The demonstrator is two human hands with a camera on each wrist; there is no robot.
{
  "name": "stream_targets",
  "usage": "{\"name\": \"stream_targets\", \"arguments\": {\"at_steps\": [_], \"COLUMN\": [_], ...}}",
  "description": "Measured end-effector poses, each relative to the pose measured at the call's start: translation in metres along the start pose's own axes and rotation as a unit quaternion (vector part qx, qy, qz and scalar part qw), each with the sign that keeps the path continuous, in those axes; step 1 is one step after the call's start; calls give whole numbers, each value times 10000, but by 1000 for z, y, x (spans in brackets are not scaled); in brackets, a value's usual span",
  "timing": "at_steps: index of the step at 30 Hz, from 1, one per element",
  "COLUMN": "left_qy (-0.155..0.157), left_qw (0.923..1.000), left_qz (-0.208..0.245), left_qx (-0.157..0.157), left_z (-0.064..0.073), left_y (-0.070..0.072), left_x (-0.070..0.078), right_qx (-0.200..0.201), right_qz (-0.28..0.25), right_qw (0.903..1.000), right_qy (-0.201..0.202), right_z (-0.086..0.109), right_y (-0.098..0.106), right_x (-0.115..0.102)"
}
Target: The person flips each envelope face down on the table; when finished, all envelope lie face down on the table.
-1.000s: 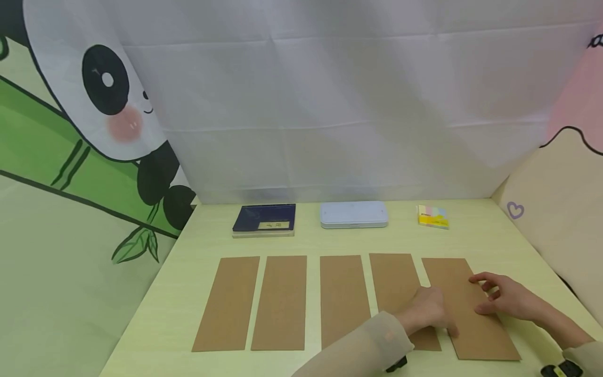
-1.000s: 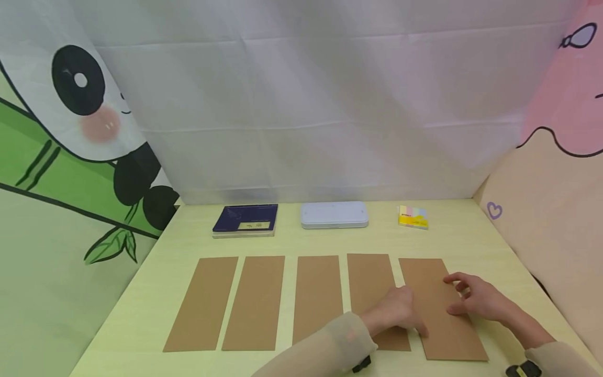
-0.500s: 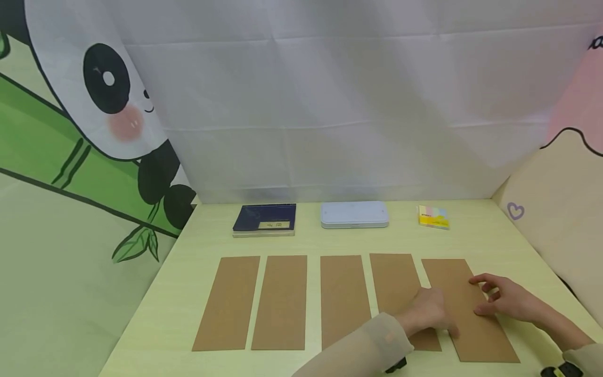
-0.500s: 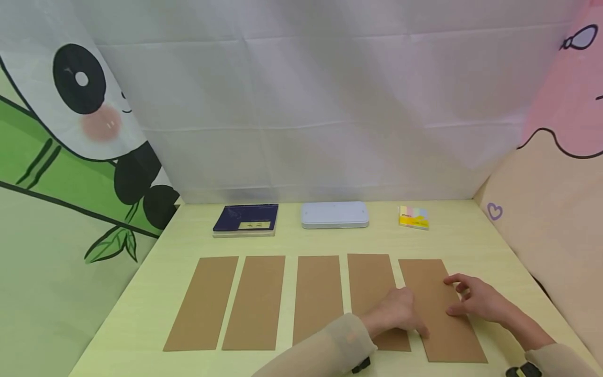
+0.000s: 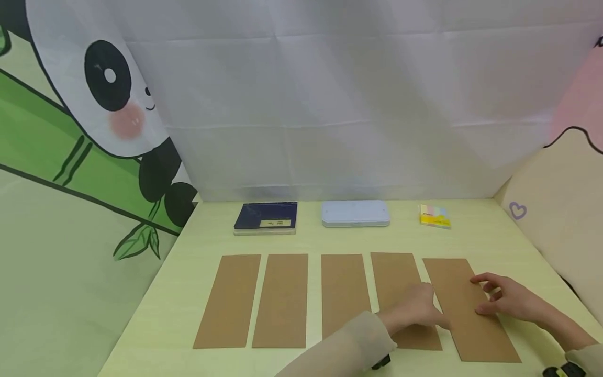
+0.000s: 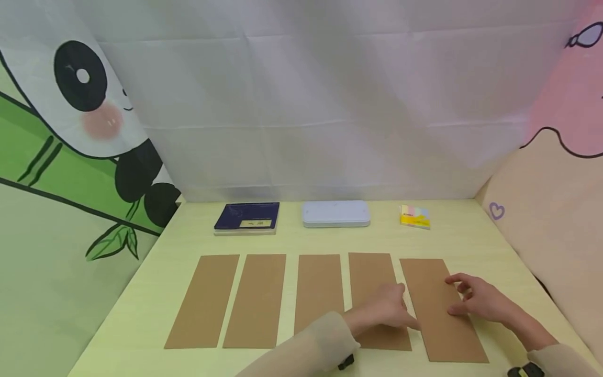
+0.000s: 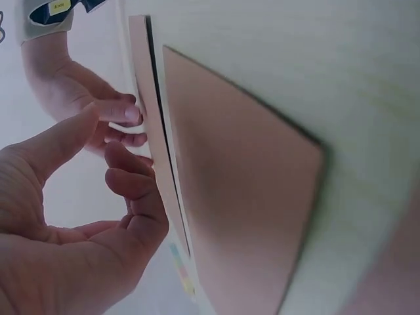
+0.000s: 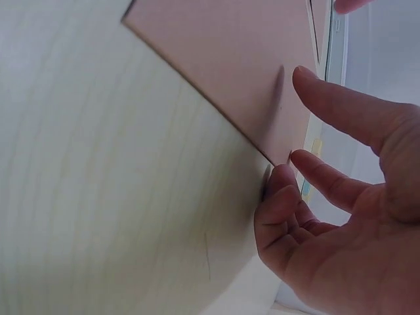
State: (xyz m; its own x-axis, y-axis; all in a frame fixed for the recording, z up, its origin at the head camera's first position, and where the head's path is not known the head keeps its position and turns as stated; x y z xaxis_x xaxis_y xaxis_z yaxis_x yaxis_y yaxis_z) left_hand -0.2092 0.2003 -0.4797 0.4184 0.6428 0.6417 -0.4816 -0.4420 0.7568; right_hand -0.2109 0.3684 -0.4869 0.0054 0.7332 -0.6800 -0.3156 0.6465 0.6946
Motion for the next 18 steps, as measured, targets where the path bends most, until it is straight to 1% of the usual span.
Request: {"name": "stream_targets", "arguments": {"at_steps": [3, 5, 7, 9, 11, 14, 16, 18], "left_qy": [-192, -300, -480, -671, -795, -848, -815, -820], "left_qw": [9998, 9992, 9976, 9959, 9948, 9934, 9921, 9890], "left_qz": [3, 247, 484, 552, 543, 669, 855, 1095], "left_qx": [27, 76, 150, 255, 340, 386, 430, 569], "left_z": [7, 14, 21, 27, 34, 45, 55, 68], "left_y": [13, 21, 30, 39, 49, 65, 77, 92], "left_x": [-1, -4, -8, -13, -21, -35, -47, -63], "right_qx": [74, 93, 86, 72, 91, 199, 320, 507], "right_qz": [76, 68, 41, 20, 35, 204, 389, 630], "right_qw": [9999, 9999, 9999, 10000, 9999, 9994, 9980, 9951], "right_qy": [-85, -105, -85, -19, -40, -202, -378, -563], "right_z": [2, 4, 5, 7, 7, 9, 10, 11], "right_y": [4, 6, 7, 8, 9, 12, 14, 18], "right_x": [2, 4, 5, 5, 5, 8, 10, 12]}}
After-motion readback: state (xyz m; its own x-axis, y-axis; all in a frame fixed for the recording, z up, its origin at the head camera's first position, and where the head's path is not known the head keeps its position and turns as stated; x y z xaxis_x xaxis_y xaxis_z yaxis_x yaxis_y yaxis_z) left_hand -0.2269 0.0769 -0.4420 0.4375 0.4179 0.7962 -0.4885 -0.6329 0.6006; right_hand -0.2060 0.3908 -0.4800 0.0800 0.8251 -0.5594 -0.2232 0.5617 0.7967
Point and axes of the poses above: each hand's wrist, its own z-axis away from the middle knuckle, its own y-axis out of the back of the hand, x = y × z, the point moved 10 cm from there along -z, towards the middle knuckle, and after that the axes turned 10 degrees about -y, right-handed, at the moved point
